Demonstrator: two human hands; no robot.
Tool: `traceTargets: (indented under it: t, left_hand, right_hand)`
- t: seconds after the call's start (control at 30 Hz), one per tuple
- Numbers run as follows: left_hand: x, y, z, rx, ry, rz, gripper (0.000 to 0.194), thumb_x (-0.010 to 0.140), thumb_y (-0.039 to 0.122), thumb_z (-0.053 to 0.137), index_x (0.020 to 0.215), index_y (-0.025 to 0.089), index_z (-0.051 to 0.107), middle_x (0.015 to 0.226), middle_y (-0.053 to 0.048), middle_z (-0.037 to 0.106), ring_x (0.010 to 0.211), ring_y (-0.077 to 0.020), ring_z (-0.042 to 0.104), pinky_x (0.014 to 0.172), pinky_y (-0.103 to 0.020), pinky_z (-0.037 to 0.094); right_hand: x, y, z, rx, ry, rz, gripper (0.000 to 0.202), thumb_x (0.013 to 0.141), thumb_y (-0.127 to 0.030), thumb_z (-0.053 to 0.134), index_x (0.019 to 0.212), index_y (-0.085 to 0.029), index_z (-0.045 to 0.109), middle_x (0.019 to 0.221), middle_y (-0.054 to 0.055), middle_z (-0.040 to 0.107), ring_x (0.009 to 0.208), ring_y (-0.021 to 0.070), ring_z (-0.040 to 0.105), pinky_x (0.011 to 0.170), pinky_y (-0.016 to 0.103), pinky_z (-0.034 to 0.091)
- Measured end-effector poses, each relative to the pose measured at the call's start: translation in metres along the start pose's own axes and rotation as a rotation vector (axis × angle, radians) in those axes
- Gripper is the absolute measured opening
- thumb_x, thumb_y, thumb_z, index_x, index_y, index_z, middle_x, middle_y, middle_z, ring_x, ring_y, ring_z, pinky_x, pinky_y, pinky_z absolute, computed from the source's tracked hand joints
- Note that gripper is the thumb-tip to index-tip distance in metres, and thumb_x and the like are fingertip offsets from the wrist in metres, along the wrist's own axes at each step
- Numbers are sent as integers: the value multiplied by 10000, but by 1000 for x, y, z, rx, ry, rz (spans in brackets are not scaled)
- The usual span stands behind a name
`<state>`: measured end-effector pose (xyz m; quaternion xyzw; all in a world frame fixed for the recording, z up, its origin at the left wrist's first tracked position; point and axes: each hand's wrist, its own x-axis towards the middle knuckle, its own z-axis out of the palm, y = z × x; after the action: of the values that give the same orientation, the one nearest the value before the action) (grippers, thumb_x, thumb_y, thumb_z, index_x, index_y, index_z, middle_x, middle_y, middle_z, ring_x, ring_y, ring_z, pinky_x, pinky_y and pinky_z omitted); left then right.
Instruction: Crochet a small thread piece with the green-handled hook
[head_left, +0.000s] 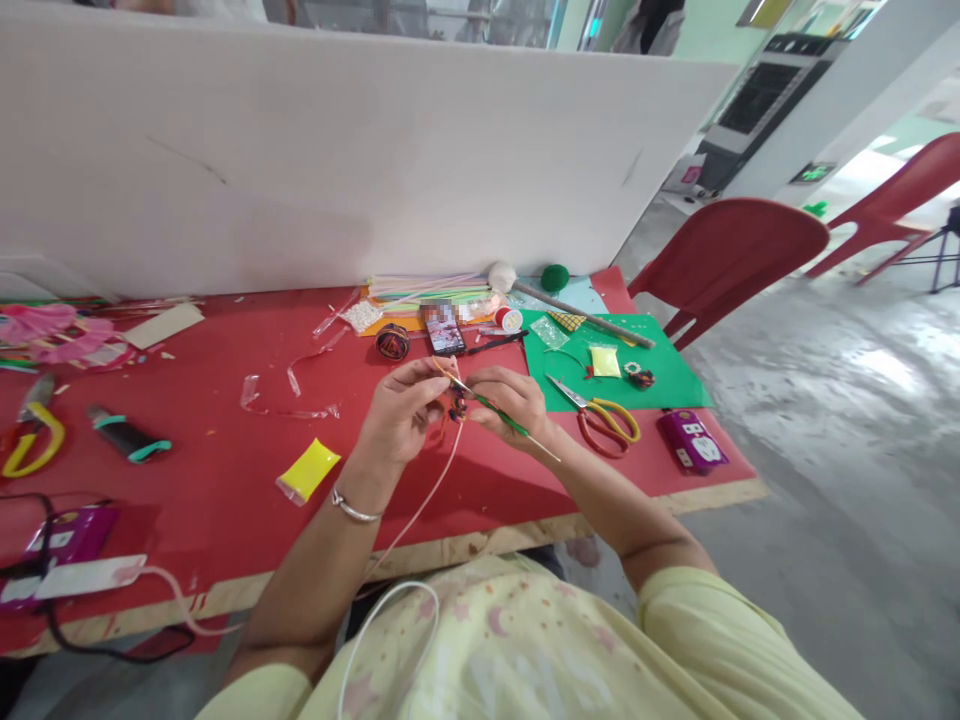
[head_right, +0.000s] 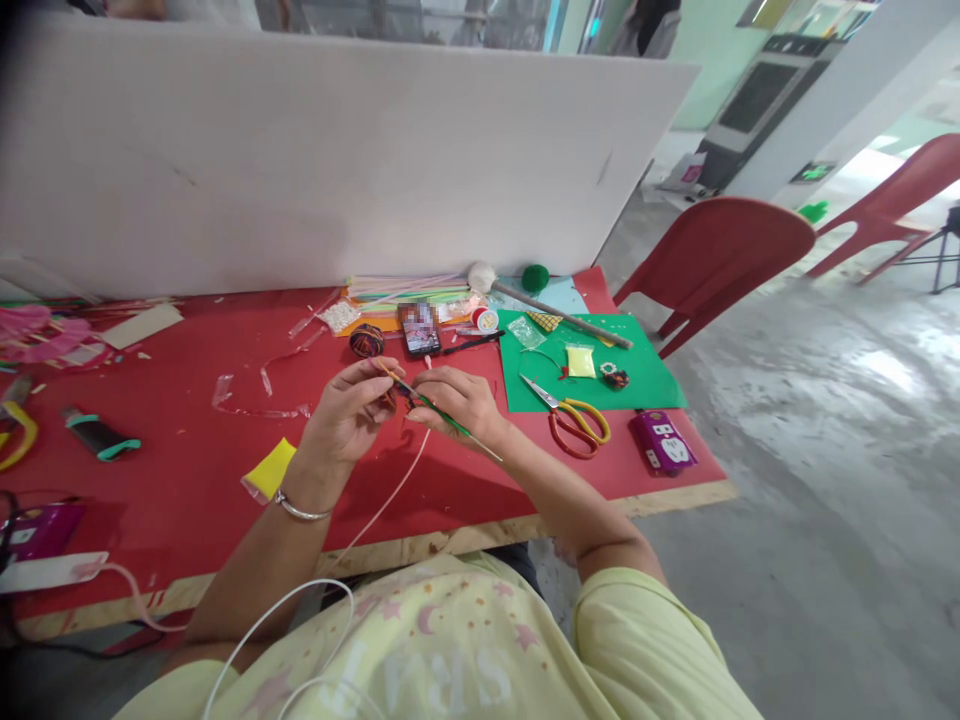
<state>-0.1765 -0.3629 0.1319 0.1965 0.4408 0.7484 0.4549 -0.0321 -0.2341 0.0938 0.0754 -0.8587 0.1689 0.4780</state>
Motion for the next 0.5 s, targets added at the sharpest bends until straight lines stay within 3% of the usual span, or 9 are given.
traceTargets:
  t: [0.23,0.4,0.5]
  left_hand:
    - [3,-3,3,-19,31,49,299,598,153,862,888,162,787,698,11,683,520,-47,540,458,-152,386]
    - [2,-5,9,-160,43,-163,326,580,120,808,897,158,743,677,28,659,528,-68,573,451,-153,412]
    - [2,-4,8,-186,51,-215,333,573,102,797,899,141,740,684,17,666,540,-73,582,437,-149,396]
  right_hand:
    - [3,-3,7,-17,60,-21,278,1011,-410,608,1129,-161,645,1020,147,740,940,212,739,820,328,628]
    - [1,5,13,-210,27,-100,303,995,-442,625,1089,-155,658,1011,150,744,941,238,746,839,379,641]
    - [1,13,11,-225,-14,-149,300,970,-446,663,1090,-171,676,1028,138,749,976,244,748,866,399,652]
